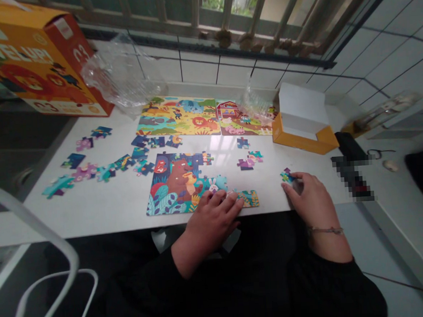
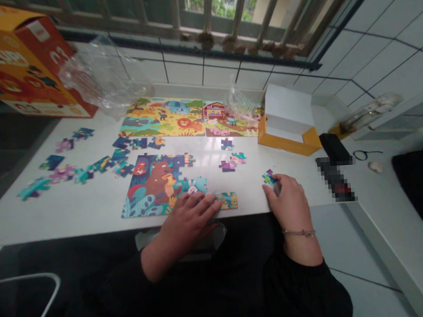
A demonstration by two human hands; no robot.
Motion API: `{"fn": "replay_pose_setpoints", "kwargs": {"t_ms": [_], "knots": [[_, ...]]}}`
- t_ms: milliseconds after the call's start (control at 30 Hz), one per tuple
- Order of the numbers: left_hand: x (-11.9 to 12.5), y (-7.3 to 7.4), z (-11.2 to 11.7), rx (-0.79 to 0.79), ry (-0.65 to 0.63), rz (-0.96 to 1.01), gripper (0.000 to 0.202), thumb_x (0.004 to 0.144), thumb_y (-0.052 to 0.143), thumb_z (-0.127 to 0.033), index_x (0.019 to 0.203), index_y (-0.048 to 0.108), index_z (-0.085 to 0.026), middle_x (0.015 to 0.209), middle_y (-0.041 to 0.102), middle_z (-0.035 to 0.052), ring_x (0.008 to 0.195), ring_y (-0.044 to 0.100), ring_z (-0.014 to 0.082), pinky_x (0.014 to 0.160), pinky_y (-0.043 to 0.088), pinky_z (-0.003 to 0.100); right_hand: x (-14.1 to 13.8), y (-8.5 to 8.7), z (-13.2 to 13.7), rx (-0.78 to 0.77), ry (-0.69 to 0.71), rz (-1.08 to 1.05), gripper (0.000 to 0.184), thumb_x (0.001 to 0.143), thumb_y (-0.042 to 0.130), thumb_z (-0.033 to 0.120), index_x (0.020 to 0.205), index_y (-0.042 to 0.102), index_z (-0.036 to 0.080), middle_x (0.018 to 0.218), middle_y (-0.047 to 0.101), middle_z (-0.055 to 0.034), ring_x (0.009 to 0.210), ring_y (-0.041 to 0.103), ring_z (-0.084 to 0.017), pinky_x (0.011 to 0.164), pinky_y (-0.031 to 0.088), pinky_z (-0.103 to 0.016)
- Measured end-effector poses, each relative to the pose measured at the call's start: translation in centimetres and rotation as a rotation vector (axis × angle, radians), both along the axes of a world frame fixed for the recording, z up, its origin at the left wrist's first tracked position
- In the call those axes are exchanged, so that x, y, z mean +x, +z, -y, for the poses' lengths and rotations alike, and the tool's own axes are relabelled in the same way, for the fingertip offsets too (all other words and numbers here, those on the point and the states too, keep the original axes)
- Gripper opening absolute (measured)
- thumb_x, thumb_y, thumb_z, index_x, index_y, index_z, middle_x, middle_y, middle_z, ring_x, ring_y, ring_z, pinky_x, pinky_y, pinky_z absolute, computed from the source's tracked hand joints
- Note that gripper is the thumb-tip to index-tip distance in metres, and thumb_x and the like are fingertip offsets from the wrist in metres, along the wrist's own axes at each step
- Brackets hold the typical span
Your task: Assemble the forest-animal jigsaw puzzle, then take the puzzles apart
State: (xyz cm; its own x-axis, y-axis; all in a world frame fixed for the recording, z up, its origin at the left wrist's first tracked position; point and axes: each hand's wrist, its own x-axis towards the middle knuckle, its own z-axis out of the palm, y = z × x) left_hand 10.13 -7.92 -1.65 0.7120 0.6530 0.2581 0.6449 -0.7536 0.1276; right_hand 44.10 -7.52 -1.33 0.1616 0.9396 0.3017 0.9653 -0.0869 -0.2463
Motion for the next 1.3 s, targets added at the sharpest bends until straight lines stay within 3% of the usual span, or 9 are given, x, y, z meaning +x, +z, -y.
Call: {"fn": "replay_pose_setpoints", "kwargs": {"t_ms": [200, 333, 433, 600, 700, 1000, 1300], "knots": [[-0.1, 0.1, 0.0, -0.005, 0.001, -0.003, 0.052, 0.104, 0.071, -0.047, 0.151, 0.060, -0.027, 0.154, 0.066, 0.0062, 0.133, 0.055, 0.0310, 0.112, 0.041, 0.052, 1.5, 0.1, -1.0, -0.066, -0.061, -0.054, 0.042, 0.099, 0.063, 0.055, 0.118, 0.073, 0.019, 0.104, 0.075, -0.0154, 0.087, 0.066, -0.031, 0.087, 0.054, -0.048], [-0.1, 0.0, 0.0, 0.000, 0.007, -0.007, 0.052, 0.105, 0.070, -0.047, 0.152, 0.059, -0.027, 0.155, 0.065, 0.0065, 0.134, 0.055, 0.0312, 0.111, 0.041, 0.052, 2.2, 0.4, -1.5, -0.082, -0.018, -0.063, 0.040, 0.100, 0.063, 0.053, 0.116, 0.073, 0.018, 0.107, 0.075, -0.0164, 0.091, 0.067, -0.032, 0.089, 0.056, -0.049], [-0.1, 0.0, 0.0, 0.006, 0.006, -0.011, 0.051, 0.105, 0.070, -0.048, 0.151, 0.059, -0.027, 0.155, 0.065, 0.0076, 0.133, 0.056, 0.0317, 0.111, 0.041, 0.052, 1.1, 0.9, -1.4, -0.041, 0.140, -0.084, 0.037, 0.102, 0.063, 0.045, 0.125, 0.071, 0.017, 0.118, 0.073, -0.0186, 0.103, 0.069, -0.033, 0.097, 0.057, -0.052], [0.0, 0.2, 0.0, 0.005, 0.004, -0.011, 0.050, 0.105, 0.070, -0.046, 0.150, 0.060, -0.027, 0.154, 0.066, 0.0072, 0.133, 0.056, 0.0316, 0.110, 0.041, 0.052, -3.7, 1.8, -0.9, -0.099, 0.511, -0.204, 0.029, 0.108, 0.059, 0.029, 0.134, 0.071, 0.025, 0.134, 0.067, -0.0150, 0.125, 0.068, -0.030, 0.107, 0.059, -0.049], [0.0, 0.1, 0.0, 0.010, 0.004, -0.013, 0.051, 0.106, 0.069, -0.046, 0.152, 0.059, -0.027, 0.154, 0.065, 0.0070, 0.133, 0.055, 0.0319, 0.110, 0.041, 0.053, -5.9, 1.8, -1.1, -0.119, 0.603, -0.179, 0.029, 0.108, 0.057, 0.022, 0.132, 0.075, 0.027, 0.136, 0.066, -0.0142, 0.125, 0.069, -0.029, 0.108, 0.061, -0.050], [0.1, -0.1, 0.0, 0.010, 0.010, -0.010, 0.049, 0.106, 0.068, -0.045, 0.151, 0.060, -0.029, 0.155, 0.064, 0.0073, 0.134, 0.055, 0.0323, 0.111, 0.041, 0.053, -6.6, 1.1, -1.8, -0.079, 0.621, -0.103, 0.029, 0.105, 0.059, 0.013, 0.118, 0.081, 0.025, 0.136, 0.067, -0.0157, 0.114, 0.072, -0.028, 0.101, 0.065, -0.051], [0.0, -0.1, 0.0, 0.012, 0.008, -0.016, 0.052, 0.105, 0.069, -0.045, 0.153, 0.059, -0.027, 0.153, 0.065, 0.0069, 0.134, 0.054, 0.0314, 0.110, 0.040, 0.052, -8.0, 0.9, -1.1, -0.017, 0.602, -0.147, 0.022, 0.109, 0.061, 0.024, 0.116, 0.082, 0.025, 0.117, 0.075, -0.0128, 0.109, 0.073, -0.028, 0.097, 0.065, -0.049]]}}
